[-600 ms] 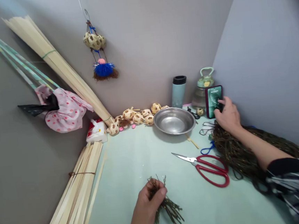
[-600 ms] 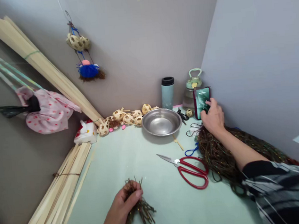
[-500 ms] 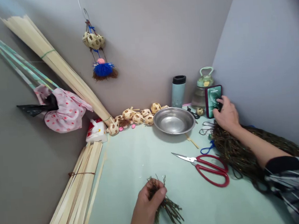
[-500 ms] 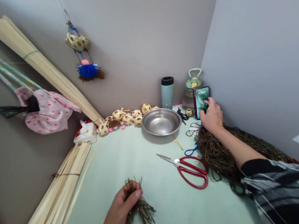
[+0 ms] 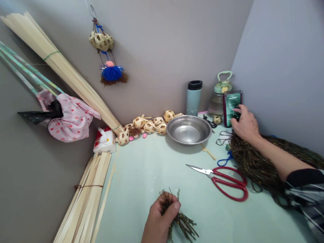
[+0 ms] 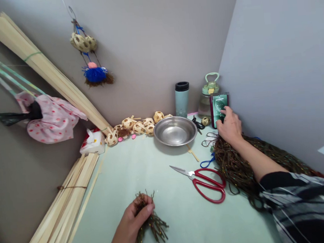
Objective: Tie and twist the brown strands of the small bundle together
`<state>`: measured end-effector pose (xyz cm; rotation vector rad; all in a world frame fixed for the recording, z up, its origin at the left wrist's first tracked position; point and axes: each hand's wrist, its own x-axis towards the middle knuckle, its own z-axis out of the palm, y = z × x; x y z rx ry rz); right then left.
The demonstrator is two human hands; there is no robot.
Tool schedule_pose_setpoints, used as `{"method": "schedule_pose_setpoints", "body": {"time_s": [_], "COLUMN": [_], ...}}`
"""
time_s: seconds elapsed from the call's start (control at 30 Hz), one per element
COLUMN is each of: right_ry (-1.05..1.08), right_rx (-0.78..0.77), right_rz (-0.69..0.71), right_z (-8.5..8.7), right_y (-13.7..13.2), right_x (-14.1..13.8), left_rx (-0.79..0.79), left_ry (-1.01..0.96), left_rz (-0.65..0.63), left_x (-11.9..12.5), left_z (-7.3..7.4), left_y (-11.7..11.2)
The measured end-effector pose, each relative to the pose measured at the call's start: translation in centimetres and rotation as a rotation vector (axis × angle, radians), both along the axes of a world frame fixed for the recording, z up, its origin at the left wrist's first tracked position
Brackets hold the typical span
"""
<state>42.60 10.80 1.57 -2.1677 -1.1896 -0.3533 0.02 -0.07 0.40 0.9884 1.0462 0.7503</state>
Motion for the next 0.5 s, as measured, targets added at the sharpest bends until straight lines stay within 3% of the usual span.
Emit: {"method": "schedule_pose_setpoints", "body": {"time_s": [0.33, 0.5], "right_ry": [0.037, 0.143], "right_rx": [0.003, 0.003], "right_rz": [-0.058, -0.115], "right_z": [-0.28, 0.43], "right_y": [-0.16, -0.27], "right_x": [0.2, 0.3], "left_rx": [-0.01, -0.013], "left_ry": [-0.02, -0.032], "left_rz": [-0.01, -0.006], "left_x": [-0.24, -0.25], "left_z": [-0.31, -0.06], "left_y": [-0.12, -0.17]}}
